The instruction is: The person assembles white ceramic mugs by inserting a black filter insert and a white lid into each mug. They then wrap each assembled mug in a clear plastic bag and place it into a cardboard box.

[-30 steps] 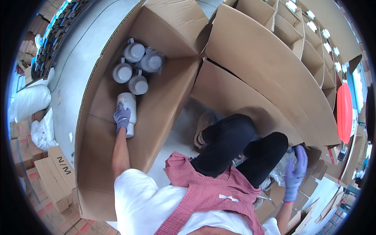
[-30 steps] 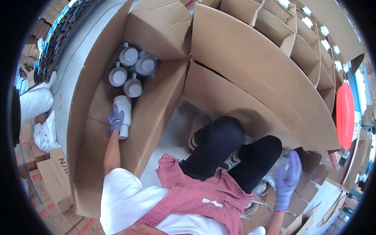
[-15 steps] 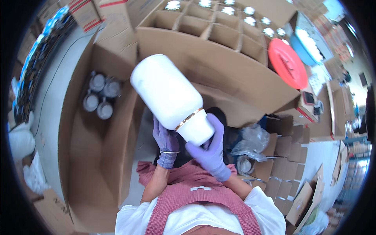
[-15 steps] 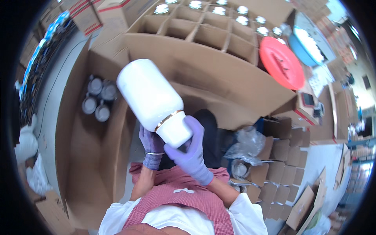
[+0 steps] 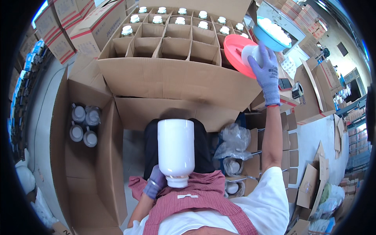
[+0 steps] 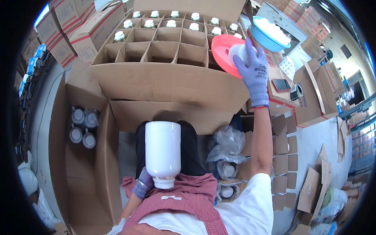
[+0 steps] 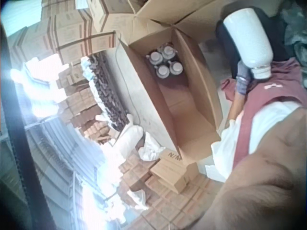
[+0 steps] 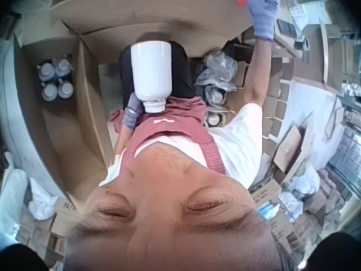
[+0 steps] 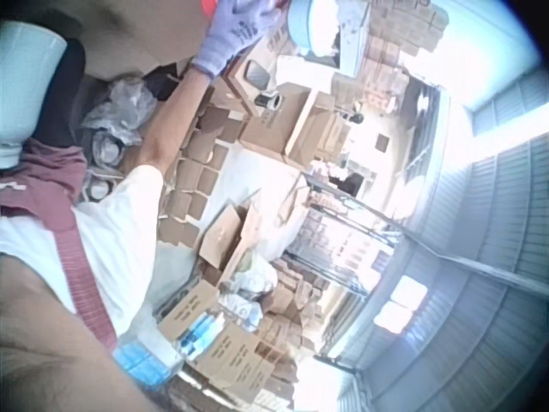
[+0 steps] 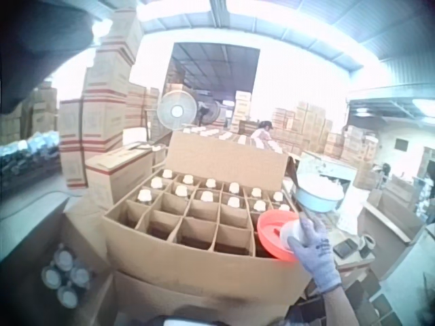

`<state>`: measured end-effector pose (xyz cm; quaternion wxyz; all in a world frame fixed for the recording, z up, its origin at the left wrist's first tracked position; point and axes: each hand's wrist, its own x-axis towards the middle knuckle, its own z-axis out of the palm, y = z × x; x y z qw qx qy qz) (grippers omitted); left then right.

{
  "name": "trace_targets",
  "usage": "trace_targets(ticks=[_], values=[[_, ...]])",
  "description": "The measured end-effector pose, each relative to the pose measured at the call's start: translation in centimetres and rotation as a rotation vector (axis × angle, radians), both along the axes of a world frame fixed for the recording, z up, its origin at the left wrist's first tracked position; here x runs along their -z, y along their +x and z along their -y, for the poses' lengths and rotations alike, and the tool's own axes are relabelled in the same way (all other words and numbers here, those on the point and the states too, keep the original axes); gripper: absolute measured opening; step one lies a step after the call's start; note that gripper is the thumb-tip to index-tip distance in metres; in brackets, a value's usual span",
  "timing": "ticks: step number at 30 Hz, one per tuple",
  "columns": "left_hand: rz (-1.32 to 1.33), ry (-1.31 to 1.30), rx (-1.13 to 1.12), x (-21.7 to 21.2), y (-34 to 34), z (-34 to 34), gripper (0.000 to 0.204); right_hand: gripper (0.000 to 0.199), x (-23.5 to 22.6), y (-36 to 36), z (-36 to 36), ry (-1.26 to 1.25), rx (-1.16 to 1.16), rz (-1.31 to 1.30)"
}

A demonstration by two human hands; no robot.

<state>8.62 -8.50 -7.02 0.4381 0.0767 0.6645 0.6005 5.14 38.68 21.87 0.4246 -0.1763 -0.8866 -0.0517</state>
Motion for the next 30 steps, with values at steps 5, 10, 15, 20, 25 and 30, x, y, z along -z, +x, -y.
trace_targets(ticks=[5, 10, 15, 20, 25, 30], values=[[-0.787, -0.275, -0.334, -10.3, -2.3, 0.8, 0.031, 0.04, 4.1, 1.0, 11.8, -0.053, -0.446, 0.044], [-0.536, 0.255, -0.065, -10.4, -7.2, -5.9, 0.041, 0.045, 14.9, 6.0, 24.8, -0.641, -0.813, 0.17], [-0.128, 0.7, -0.221, -10.5, -11.5, -9.0, 0.05, 0.03, 13.0, 4.9, 27.4, -0.451, -0.64, 0.016], [-0.356, 0.412, 0.144, -9.6, -10.4, -4.5, 0.039, 0.022, 17.3, 7.4, 20.8, -0.765, -1.017, 0.214], [-0.286, 0.364, -0.251, -11.2, -10.5, -4.4, 0.04, 0.028, 15.8, 7.3, 18.6, -1.144, -0.732, 0.272], [0.193, 1.239, -0.102, -8.7, -11.2, 2.0, 0.04, 0.028, 18.4, 7.5, 13.6, -0.971, -0.438, 0.534]])
